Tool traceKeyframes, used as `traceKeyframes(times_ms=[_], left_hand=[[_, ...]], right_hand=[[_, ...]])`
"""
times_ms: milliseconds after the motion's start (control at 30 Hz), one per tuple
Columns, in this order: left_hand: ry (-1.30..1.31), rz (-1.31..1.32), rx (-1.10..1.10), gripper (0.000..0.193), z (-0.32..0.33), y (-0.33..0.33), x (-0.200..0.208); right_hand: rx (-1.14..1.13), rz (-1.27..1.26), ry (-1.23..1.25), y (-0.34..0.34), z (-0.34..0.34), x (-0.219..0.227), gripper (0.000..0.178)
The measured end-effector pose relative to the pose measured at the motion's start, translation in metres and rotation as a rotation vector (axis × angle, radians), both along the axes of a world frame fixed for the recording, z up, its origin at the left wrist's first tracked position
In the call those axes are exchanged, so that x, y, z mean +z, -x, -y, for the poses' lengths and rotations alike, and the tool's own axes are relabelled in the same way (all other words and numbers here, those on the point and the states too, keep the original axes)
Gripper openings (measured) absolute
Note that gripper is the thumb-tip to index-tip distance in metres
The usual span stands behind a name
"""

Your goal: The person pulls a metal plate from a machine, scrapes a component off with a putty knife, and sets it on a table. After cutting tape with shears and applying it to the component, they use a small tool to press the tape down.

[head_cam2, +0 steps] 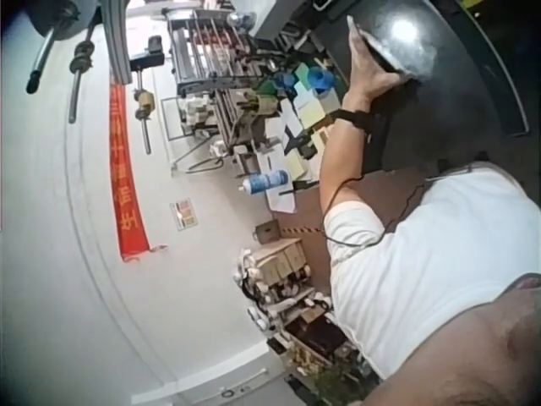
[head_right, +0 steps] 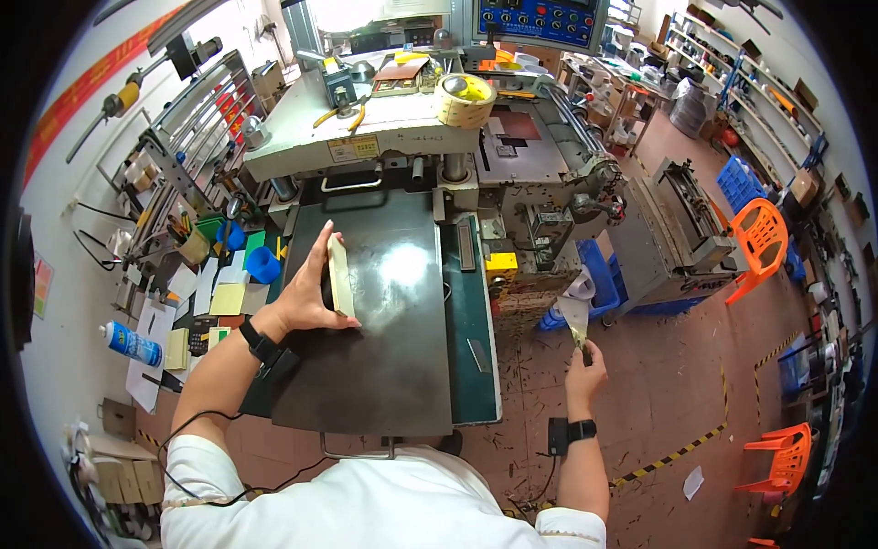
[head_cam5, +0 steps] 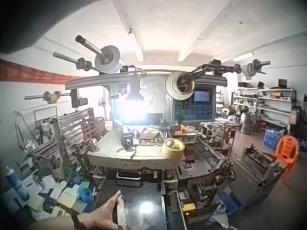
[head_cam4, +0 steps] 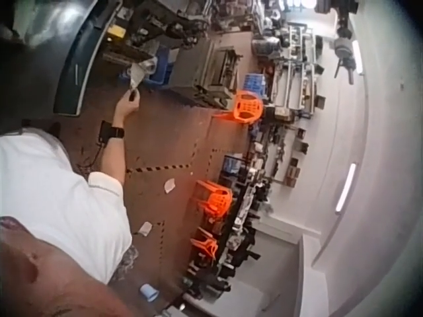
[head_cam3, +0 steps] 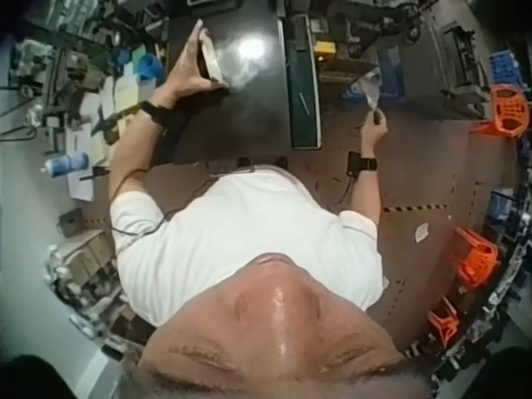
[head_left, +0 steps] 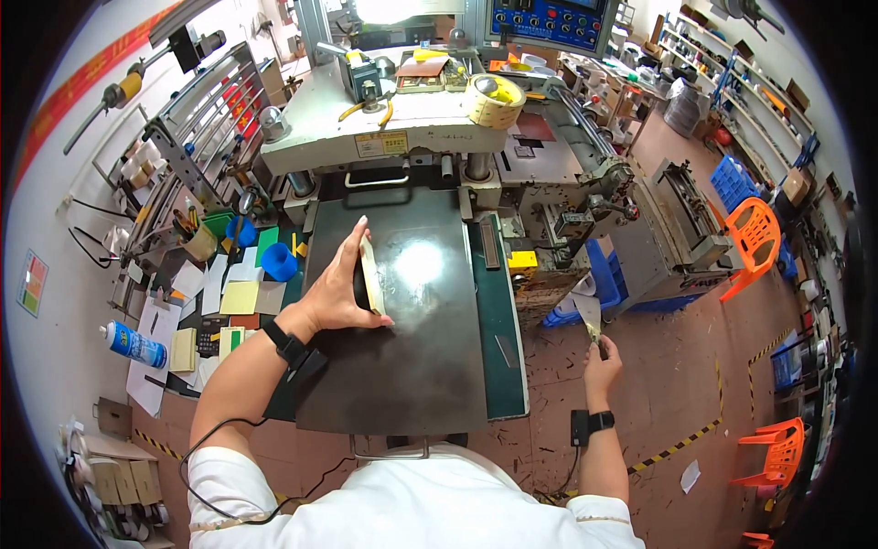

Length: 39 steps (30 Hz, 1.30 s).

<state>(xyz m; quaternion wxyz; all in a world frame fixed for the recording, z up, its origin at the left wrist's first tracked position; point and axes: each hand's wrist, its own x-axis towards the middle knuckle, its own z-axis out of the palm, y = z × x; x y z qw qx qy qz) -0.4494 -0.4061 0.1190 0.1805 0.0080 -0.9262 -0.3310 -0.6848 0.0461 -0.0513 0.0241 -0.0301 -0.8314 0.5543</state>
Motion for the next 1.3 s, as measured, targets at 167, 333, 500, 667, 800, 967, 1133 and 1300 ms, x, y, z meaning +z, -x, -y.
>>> traceKeyframes(times_ms=[167,333,500,667,800,967,1133,1300], left_hand=[[0.123,-0.148,0.080,0.147,-0.026,-0.018,-0.011],[0.124,-0.234,0.112,0.146,-0.055,-0.036,0.001],[-0.055,-0.240,0.129,0.150,-0.078,-0.057,0.011],[-0.283,-0.257,0.254,0.156,-0.100,-0.102,0.008],[-0.377,-0.321,0.311,0.157,-0.113,-0.139,-0.007],[-0.659,-0.439,0.344,0.159,-0.117,-0.161,-0.018],[-1.016,-0.522,0.144,0.161,-0.113,-0.138,-0.021],[-1.173,-0.519,-0.016,0.163,-0.115,-0.142,-0.017]], right_hand=[[0.009,-0.180,-0.173,0.047,0.046,-0.037,0.033],[0.095,-0.179,-0.244,0.098,0.102,-0.065,0.038],[0.136,-0.295,-0.045,0.151,0.141,-0.105,0.039],[0.308,-0.309,-0.314,0.163,0.165,-0.117,0.041],[0.230,-0.415,-0.158,0.144,0.129,-0.137,0.031],[0.270,-0.240,0.131,0.049,0.114,-0.012,0.015],[0.844,-0.398,0.268,-0.046,0.145,0.176,0.004],[1.409,-0.656,0.082,-0.152,0.198,0.242,0.011]])
